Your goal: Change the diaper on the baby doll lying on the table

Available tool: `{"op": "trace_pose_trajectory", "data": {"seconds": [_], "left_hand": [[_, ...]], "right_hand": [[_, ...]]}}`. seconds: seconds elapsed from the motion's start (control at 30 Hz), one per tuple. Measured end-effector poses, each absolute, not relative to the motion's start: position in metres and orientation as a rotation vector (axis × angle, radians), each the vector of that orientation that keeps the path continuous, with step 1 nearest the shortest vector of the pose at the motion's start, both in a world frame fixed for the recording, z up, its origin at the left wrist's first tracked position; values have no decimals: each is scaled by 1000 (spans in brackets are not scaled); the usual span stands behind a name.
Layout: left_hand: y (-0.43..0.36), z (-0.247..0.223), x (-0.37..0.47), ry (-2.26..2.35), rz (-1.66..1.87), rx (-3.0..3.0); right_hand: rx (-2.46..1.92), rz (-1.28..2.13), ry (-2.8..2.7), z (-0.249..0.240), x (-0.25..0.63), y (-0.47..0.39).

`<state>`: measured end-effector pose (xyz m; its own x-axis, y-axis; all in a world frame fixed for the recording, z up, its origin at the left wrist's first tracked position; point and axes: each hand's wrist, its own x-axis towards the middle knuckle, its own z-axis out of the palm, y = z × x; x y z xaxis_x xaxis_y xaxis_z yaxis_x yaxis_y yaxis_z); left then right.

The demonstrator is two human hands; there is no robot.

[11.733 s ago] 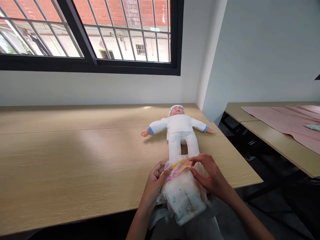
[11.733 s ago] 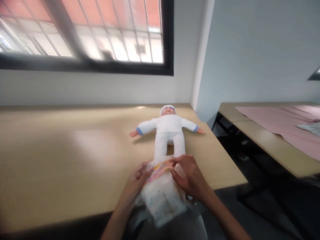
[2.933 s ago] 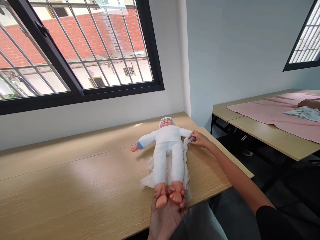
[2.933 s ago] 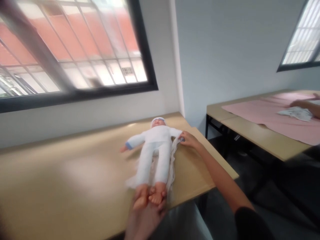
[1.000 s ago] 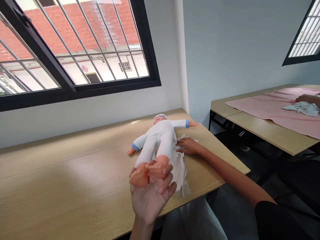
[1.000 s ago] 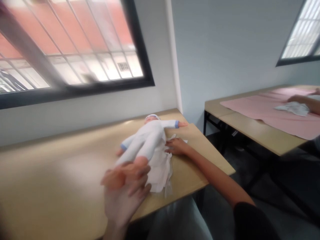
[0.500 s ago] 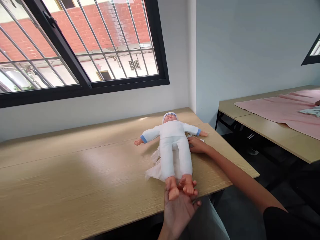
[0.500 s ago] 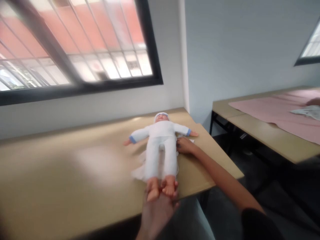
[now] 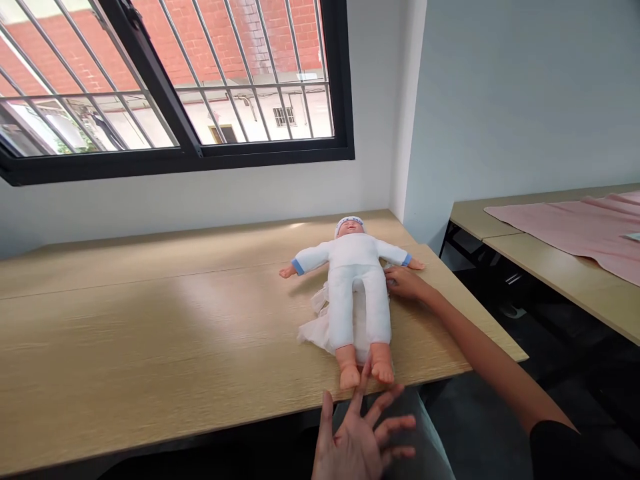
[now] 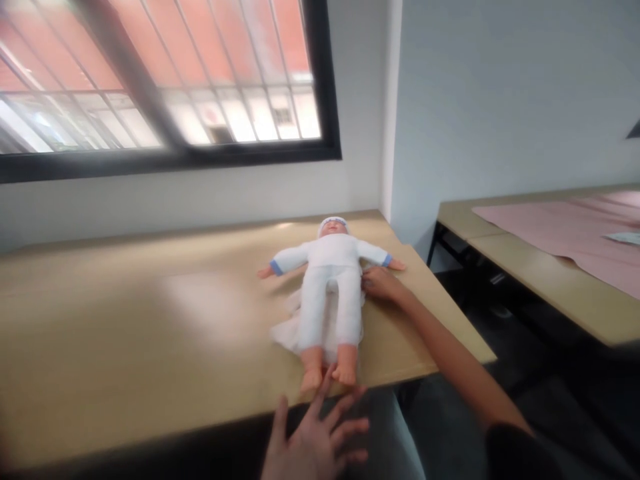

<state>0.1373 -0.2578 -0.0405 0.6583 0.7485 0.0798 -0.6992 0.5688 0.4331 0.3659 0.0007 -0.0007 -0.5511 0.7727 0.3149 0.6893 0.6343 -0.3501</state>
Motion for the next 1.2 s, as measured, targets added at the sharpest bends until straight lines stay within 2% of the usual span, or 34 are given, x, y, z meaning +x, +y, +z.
{"op": "trace_pose_trajectory", "data": {"seconds": [0.13,0.27,0.33,0.43,0.63,0.93,1.2], "left_hand": [[-252,-18,104,302,866,903],[-214,30,77,993,1183,1452],[-190,42,78,1309,1282,1609],[-164,34,91,1515,1253,1834],[-158,6,102,1494,1113,1867],[-146,17,72,1308,1107,1528],[-149,21,72,1176,1102,1442]], "right_hand": [[-1231,205,-2189,24,371,-13],[-1065,324,-1888,54,351,-57],[-918,430,-1956,61,334,-84],[-788,457,-2230,56,310,-118],[-868,393,-2499,28,303,-143],[-1040,416,-2564,28,345,-128],[-979,389,-2622,31,342,-131]]}}
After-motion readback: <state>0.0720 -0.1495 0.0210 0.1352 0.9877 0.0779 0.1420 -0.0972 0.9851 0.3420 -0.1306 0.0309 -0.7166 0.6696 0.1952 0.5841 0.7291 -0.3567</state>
